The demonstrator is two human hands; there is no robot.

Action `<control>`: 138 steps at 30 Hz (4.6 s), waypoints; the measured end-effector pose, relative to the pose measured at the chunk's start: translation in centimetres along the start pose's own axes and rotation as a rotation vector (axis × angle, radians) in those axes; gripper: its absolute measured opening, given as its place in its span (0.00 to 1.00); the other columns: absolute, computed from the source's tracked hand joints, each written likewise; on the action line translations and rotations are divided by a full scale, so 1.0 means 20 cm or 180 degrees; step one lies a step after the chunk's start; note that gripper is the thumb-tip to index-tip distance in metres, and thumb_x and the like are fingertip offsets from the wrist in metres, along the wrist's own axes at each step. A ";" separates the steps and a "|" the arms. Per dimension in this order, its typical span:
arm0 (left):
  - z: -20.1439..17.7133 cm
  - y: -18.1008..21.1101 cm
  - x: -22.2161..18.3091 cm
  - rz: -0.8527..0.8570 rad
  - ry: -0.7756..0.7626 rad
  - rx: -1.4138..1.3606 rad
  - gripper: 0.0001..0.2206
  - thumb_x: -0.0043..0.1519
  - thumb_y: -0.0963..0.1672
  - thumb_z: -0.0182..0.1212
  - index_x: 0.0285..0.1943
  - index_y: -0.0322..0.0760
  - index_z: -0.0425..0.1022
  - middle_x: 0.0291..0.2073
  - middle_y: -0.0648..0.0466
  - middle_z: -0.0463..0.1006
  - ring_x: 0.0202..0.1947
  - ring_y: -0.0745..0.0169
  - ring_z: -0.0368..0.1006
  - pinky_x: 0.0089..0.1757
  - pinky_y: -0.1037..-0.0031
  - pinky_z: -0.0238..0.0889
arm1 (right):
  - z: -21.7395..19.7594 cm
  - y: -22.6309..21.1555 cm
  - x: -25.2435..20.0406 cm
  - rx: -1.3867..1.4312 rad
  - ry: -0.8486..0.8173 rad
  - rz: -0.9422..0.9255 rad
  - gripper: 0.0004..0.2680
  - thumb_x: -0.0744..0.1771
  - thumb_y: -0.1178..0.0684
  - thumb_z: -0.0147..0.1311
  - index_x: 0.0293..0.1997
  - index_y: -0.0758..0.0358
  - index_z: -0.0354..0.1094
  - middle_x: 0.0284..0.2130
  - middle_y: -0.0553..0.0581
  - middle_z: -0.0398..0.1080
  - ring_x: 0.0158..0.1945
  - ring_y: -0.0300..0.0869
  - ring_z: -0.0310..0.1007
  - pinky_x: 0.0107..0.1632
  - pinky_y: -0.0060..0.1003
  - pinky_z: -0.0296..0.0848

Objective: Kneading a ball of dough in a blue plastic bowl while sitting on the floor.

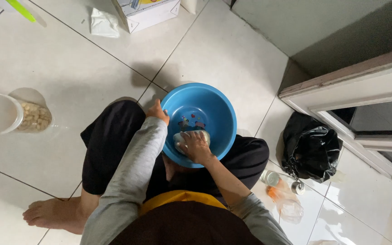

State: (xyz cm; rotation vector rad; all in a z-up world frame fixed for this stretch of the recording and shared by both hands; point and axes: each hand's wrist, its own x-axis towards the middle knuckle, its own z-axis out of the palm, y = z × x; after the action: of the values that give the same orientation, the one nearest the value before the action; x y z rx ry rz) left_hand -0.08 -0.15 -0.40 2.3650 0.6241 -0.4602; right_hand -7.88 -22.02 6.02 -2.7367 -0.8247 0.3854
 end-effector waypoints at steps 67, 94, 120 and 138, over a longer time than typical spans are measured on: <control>-0.07 0.06 -0.02 -0.0112 -0.0260 -0.0250 0.26 0.70 0.45 0.50 0.79 0.42 0.51 0.63 0.39 0.73 0.59 0.41 0.75 0.52 0.53 0.76 | 0.12 0.57 0.72 0.1207 -0.0112 0.1932 0.23 0.69 0.26 0.40 0.26 0.53 0.70 0.22 0.55 0.72 0.31 0.49 0.74 0.34 0.49 0.66; -0.12 0.09 -0.03 -0.0217 -0.0343 -0.0207 0.25 0.71 0.45 0.50 0.78 0.41 0.53 0.63 0.38 0.73 0.58 0.42 0.75 0.51 0.51 0.76 | 0.01 0.09 0.59 -0.0047 -0.0365 0.1350 0.19 0.68 0.28 0.46 0.66 0.32 0.56 0.65 0.58 0.55 0.70 0.58 0.55 0.63 0.73 0.58; -0.03 0.08 -0.06 -0.0057 -0.0115 -0.0053 0.26 0.71 0.47 0.49 0.79 0.41 0.52 0.69 0.46 0.68 0.64 0.49 0.70 0.57 0.56 0.71 | -0.20 -0.17 -0.02 -0.0488 0.0207 0.0258 0.11 0.65 0.35 0.56 0.46 0.42 0.68 0.38 0.47 0.66 0.48 0.48 0.73 0.50 0.56 0.70; -0.11 0.26 0.18 0.0519 0.0027 0.0436 0.23 0.68 0.49 0.59 0.73 0.49 0.64 0.50 0.46 0.82 0.50 0.46 0.81 0.48 0.52 0.74 | 0.07 0.24 0.72 0.0075 0.0575 0.1430 0.11 0.70 0.34 0.45 0.55 0.39 0.61 0.54 0.53 0.60 0.59 0.50 0.62 0.60 0.62 0.62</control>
State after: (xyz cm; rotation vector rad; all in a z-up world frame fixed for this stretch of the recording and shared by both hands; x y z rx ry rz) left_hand 6.04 -1.15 2.25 2.5245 0.4102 -0.4322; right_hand 5.61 -17.51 0.73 -2.8654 -0.1537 0.2217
